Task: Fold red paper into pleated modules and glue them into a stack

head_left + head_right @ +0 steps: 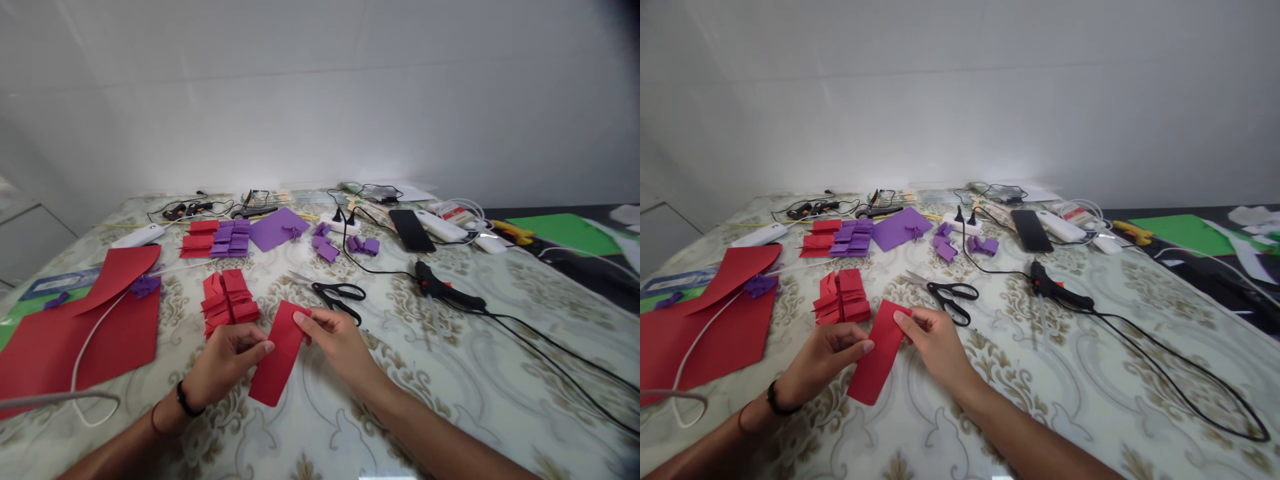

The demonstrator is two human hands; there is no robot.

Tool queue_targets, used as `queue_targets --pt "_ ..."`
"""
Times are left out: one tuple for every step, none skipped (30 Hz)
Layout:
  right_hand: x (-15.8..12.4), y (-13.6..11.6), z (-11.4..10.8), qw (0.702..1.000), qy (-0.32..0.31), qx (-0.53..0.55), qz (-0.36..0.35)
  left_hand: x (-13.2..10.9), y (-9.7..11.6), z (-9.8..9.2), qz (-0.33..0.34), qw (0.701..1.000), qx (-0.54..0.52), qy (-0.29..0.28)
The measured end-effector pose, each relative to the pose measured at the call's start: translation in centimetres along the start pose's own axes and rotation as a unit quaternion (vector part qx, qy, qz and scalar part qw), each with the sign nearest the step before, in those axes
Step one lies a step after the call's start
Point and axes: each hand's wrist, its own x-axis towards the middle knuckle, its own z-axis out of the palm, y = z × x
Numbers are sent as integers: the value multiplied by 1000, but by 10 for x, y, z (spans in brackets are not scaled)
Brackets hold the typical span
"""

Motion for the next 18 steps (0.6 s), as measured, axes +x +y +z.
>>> queue_targets --pt "0 0 0 1000 0 1 0 0 1 0 -3 1000 -4 -1" --pt "0 1 0 1000 -1 2 -1 0 1 0 -6 1000 -8 -2" --pt "0 1 0 1000 -1 3 -1 0 1 0 -7 1000 -12 -3" --pt "0 1 0 1000 -1 4 -1 0 1 0 -8 1000 -15 -3" --pt "0 1 0 1000 -1 6 -2 0 1 0 -9 1000 -17 -3" --pt "0 1 1 1000 -1 8 -2 0 0 0 -10 1000 -19 -2" --pt "0 1 1 1000 -1 9 -2 0 0 0 -11 1000 -20 -2" --pt "-1 1 1 1000 -1 10 -2 0 -1 0 -13 1000 -22 -4" --pt "-1 1 1 1000 -1 11 -2 1 -2 0 -15 1000 -24 -5" --pt "-1 1 1 1000 -1 13 -2 1 -2 0 -17 1000 -25 -7" --pt "-1 1 1 1000 -2 14 -2 1 -3 -1 -19 999 -25 -8" --pt "-1 0 1 1000 -2 15 -2 1 -3 -1 -20 999 -25 -8" --pt "-1 0 1 1000 -3 17 -3 1 -3 -1 -20 999 -23 -8" --pt "-1 0 1 1000 -3 18 -4 1 -3 -1 -19 1000 -21 -8" --pt "-1 -1 1 1000 -4 18 -4 1 -3 -1 -19 1000 -18 -9" --pt "-1 -1 1 1000 -4 18 -4 2 -4 -1 -19 1000 -16 -13" --pt "-1 0 2 1000 -5 17 -4 2 -4 -1 -20 1000 -13 -19" --pt "-1 0 2 1000 -6 16 -4 2 -5 -1 -23 999 -11 -28"
